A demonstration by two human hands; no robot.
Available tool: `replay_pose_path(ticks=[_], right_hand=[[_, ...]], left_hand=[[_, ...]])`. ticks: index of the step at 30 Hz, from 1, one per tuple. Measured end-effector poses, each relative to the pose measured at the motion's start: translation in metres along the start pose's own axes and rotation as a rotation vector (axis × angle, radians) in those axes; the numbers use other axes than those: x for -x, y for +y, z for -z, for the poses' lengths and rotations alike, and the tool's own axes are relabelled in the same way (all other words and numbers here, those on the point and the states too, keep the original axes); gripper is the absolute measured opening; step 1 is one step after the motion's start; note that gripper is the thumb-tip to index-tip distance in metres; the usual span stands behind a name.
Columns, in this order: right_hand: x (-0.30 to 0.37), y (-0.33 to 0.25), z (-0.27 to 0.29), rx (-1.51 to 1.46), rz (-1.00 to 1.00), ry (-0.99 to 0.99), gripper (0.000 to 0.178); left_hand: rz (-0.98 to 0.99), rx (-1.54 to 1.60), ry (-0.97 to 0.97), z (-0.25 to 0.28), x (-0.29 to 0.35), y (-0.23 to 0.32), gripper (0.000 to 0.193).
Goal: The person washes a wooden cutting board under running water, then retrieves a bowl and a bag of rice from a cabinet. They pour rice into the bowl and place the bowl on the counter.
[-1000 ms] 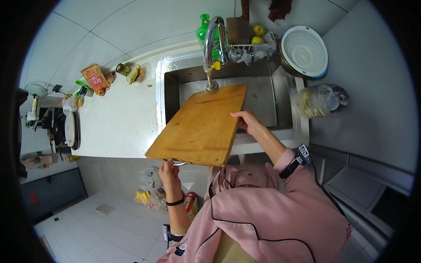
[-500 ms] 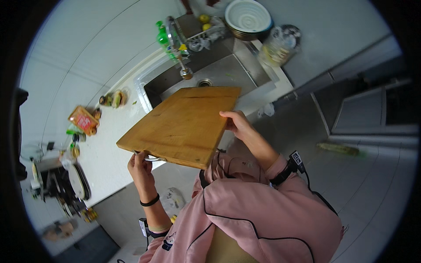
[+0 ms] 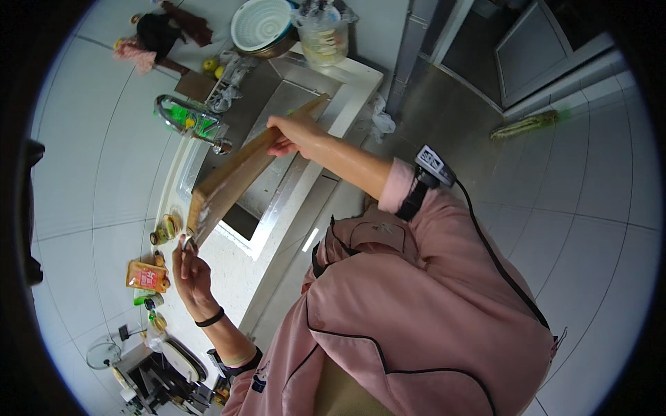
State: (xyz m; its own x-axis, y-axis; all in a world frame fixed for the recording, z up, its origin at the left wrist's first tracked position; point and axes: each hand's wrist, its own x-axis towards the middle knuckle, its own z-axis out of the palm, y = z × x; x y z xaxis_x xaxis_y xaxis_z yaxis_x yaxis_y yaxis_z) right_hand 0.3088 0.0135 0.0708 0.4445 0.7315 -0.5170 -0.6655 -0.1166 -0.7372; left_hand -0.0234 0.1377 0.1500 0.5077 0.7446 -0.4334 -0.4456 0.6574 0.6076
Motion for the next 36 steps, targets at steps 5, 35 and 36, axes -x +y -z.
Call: replay_pose_path(ticks=[5, 35, 36], right_hand=[[-0.005, -0.020, 0.022, -0.053, -0.051, -0.009, 0.029], [0.069, -0.008, 0.073, -0.397, 0.188, 0.168, 0.029], [0.071, -0.007, 0.074, -0.411, 0.189, 0.174, 0.029]], left_hand=[[-0.016, 0.006, -0.111, -0.049, 0.001, -0.010, 0.026], [-0.127, -0.447, -0.155, -0.124, 0.010, -0.020, 0.037], [-0.140, -0.460, -0.157, -0.127, 0.009, -0.019, 0.040]])
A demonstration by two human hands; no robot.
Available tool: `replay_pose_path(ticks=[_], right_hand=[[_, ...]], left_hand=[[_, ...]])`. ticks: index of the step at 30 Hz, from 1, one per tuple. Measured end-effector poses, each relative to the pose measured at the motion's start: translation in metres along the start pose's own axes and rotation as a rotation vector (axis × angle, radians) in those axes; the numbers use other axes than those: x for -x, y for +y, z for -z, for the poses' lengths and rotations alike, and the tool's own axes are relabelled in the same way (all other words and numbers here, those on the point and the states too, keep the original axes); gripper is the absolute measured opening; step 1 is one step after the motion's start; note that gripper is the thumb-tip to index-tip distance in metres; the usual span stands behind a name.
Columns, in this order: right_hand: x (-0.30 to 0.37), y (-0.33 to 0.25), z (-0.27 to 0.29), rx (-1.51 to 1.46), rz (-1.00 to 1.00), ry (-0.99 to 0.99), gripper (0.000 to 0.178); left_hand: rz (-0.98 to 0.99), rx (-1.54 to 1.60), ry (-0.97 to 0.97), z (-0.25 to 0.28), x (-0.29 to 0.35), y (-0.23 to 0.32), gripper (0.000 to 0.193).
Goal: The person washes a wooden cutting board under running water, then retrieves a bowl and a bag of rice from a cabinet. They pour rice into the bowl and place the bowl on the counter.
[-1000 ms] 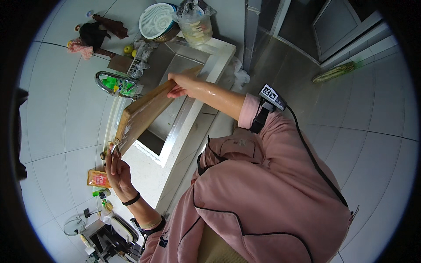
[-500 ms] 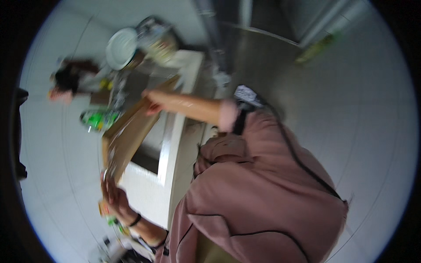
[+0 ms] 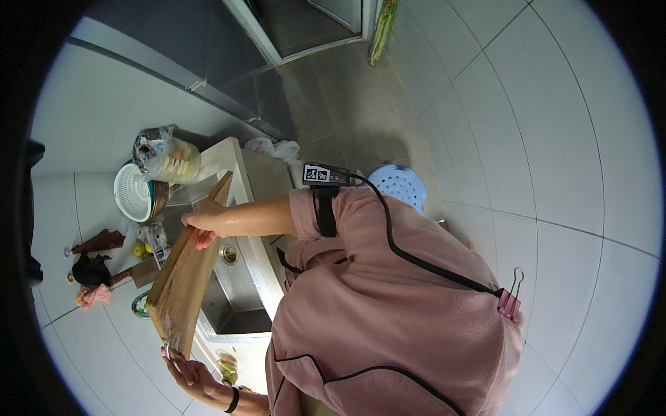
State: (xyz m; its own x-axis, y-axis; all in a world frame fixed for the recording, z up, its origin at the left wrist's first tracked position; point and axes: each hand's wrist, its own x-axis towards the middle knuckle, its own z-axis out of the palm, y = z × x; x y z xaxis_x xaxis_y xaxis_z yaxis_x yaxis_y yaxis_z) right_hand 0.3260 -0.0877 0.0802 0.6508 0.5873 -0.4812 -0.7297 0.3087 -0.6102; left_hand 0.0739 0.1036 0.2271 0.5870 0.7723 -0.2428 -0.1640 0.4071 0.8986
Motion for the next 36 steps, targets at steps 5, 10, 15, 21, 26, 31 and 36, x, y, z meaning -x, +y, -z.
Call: replay_pose_path(ticks=[5, 10, 15, 21, 26, 31, 36], right_hand=[[0.014, -0.001, 0.007, -0.072, 0.054, 0.009, 0.030], [0.033, -0.005, 0.011, -0.082, 0.092, 0.056, 0.031], [0.039, -0.003, 0.019, -0.144, 0.110, 0.058, 0.035], [0.053, -0.006, 0.034, -0.220, 0.063, 0.053, 0.037], [0.102, -0.030, 0.072, -0.347, 0.080, 0.108, 0.037], [0.176, -0.049, 0.137, -0.519, 0.196, 0.305, 0.032], [0.265, -0.033, 0.213, -0.779, 0.311, 0.419, 0.034]], left_hand=[[-0.085, -0.084, -0.149, -0.022, -0.007, 0.006, 0.039], [-0.099, -0.035, -0.134, -0.042, -0.009, 0.011, 0.038], [-0.105, -0.045, -0.245, -0.058, -0.014, 0.010, 0.032], [-0.064, 0.005, -0.381, -0.077, -0.017, 0.012, 0.032], [-0.098, 0.029, -0.533, -0.133, 0.003, 0.004, 0.034], [-0.354, -0.184, -0.659, -0.208, 0.058, -0.046, 0.032], [0.196, -0.151, -0.968, -0.287, 0.100, -0.094, 0.025]])
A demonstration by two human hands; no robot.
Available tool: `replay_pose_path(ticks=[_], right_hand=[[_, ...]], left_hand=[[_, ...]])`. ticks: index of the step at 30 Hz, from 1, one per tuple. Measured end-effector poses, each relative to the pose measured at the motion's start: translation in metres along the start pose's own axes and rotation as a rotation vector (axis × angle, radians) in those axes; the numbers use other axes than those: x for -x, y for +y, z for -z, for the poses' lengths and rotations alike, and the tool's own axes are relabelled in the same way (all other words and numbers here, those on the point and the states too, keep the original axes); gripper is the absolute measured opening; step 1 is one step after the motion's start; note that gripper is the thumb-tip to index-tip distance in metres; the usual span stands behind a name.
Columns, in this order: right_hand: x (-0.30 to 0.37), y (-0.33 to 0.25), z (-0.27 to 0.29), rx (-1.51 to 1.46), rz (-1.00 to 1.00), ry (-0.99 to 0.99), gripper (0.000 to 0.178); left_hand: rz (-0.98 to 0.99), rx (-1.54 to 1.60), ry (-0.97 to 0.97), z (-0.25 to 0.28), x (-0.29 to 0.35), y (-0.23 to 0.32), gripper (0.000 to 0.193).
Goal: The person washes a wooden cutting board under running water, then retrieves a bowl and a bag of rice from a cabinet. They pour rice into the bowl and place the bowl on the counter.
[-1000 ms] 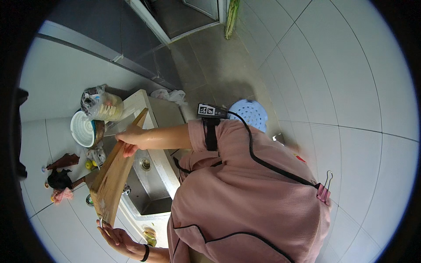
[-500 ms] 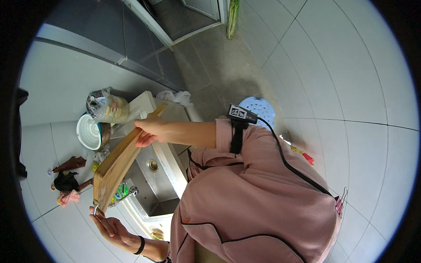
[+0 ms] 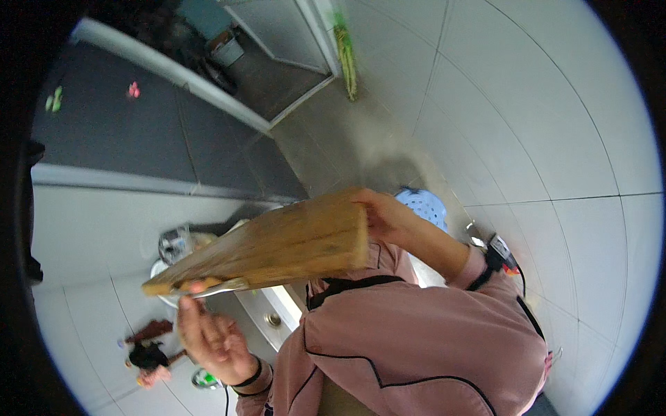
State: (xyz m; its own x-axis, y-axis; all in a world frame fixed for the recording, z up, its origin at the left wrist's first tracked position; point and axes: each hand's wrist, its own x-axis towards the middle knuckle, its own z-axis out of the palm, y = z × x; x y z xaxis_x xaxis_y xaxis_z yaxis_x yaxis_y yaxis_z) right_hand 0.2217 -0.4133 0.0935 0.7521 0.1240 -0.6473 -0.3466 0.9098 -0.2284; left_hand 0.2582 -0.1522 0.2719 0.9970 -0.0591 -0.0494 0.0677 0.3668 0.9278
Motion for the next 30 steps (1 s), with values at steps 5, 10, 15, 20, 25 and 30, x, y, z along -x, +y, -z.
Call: replay_pose_path(ticks=[5, 10, 15, 20, 25, 30], right_hand=[[0.009, -0.048, 0.093, -0.114, 0.163, 0.097, 0.034], [-0.009, -0.055, 0.163, -0.133, 0.406, 0.224, 0.040], [-0.020, -0.028, 0.194, -0.310, 0.546, 0.462, 0.044], [0.005, -0.009, 0.236, -0.648, 0.655, 0.953, 0.045], [0.023, -0.005, 0.241, -1.002, 0.695, 1.204, 0.041], [0.006, -0.006, 0.221, -1.034, 0.732, 1.198, 0.042]], left_hand=[[0.315, -0.140, -0.312, -0.088, -0.077, -0.073, 0.010], [0.548, -0.208, -0.562, -0.185, -0.163, -0.171, 0.012], [0.653, -0.580, -0.699, -0.288, -0.237, -0.298, 0.015], [0.811, -1.118, -0.963, -0.325, -0.277, -0.454, 0.021], [0.915, -1.291, -1.245, -0.331, -0.300, -0.592, 0.022], [0.466, -1.695, -1.488, -0.366, -0.328, -0.687, 0.032]])
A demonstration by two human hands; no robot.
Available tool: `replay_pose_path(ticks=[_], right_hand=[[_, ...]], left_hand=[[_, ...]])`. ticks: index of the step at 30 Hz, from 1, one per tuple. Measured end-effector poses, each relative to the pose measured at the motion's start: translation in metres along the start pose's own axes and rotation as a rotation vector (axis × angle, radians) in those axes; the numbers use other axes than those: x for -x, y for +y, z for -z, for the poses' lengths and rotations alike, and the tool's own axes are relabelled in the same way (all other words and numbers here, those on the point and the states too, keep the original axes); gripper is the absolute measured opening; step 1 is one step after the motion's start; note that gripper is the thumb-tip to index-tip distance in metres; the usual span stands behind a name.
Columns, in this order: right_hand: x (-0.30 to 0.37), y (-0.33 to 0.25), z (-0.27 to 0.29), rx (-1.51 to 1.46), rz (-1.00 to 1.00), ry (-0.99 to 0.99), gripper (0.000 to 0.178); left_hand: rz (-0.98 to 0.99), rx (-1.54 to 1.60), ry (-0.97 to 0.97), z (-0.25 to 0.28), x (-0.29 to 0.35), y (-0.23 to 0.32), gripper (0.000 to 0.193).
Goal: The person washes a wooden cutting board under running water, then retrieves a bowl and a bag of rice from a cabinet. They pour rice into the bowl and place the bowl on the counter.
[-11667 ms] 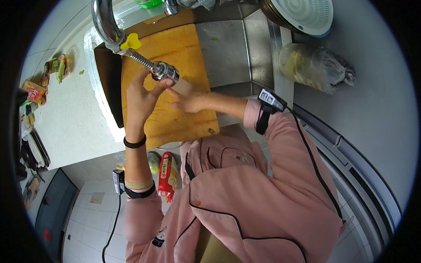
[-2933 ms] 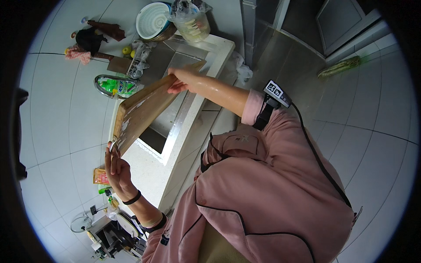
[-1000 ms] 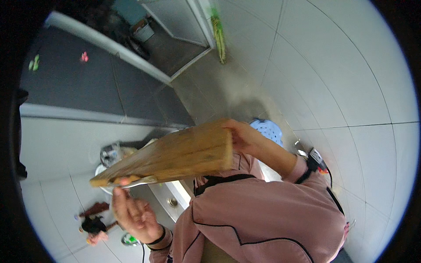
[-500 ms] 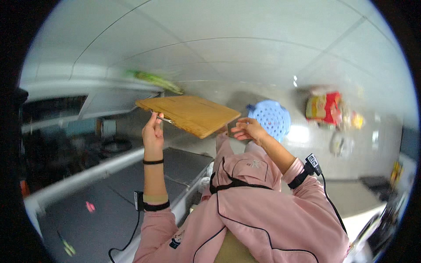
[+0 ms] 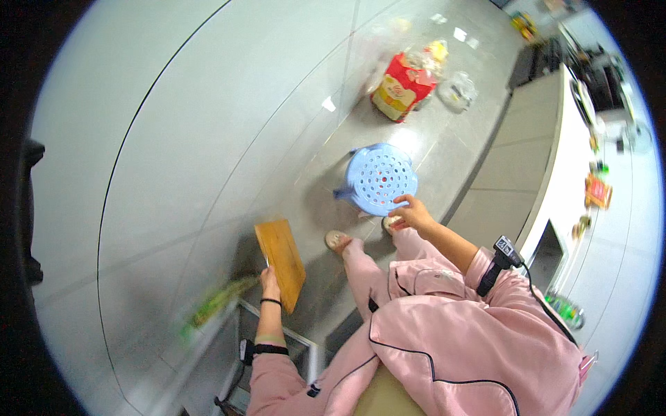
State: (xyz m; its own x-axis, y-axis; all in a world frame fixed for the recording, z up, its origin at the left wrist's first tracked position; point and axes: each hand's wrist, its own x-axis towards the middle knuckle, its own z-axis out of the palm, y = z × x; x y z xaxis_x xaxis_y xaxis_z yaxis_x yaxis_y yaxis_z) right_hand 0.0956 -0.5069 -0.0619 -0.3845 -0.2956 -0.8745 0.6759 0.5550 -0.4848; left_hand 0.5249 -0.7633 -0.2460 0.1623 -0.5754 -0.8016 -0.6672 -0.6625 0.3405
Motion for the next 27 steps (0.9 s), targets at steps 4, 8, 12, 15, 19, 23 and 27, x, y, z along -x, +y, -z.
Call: replay_pose_path(ticks=[4, 8, 12, 15, 19, 23, 27], right_hand=[[0.015, 0.022, 0.002, 0.039, -0.102, 0.018, 0.043], [0.030, 0.042, 0.004, 0.039, -0.139, 0.045, 0.039], [0.047, 0.062, 0.006, 0.034, -0.183, 0.066, 0.036], [0.054, 0.070, 0.008, 0.022, -0.157, 0.091, 0.034], [0.061, 0.073, 0.005, 0.054, -0.161, 0.158, 0.032], [0.058, 0.086, 0.001, -0.011, -0.082, 0.137, 0.031], [0.000, 0.114, 0.005, 0.328, 0.062, 0.173, 0.036]], left_hand=[[-0.109, -0.355, 0.039, 0.034, -0.025, 0.011, 0.023], [-0.131, -0.391, -0.043, 0.051, -0.026, 0.017, 0.020], [-0.101, -0.328, -0.055, 0.054, -0.046, 0.014, 0.017], [-0.176, -0.418, -0.004, 0.067, -0.070, 0.018, 0.015], [-0.400, -0.540, 0.032, 0.099, -0.087, 0.042, 0.015], [-0.595, -0.783, 0.285, 0.109, -0.075, 0.072, 0.018], [-0.685, -0.542, 0.342, 0.087, -0.050, 0.070, 0.034]])
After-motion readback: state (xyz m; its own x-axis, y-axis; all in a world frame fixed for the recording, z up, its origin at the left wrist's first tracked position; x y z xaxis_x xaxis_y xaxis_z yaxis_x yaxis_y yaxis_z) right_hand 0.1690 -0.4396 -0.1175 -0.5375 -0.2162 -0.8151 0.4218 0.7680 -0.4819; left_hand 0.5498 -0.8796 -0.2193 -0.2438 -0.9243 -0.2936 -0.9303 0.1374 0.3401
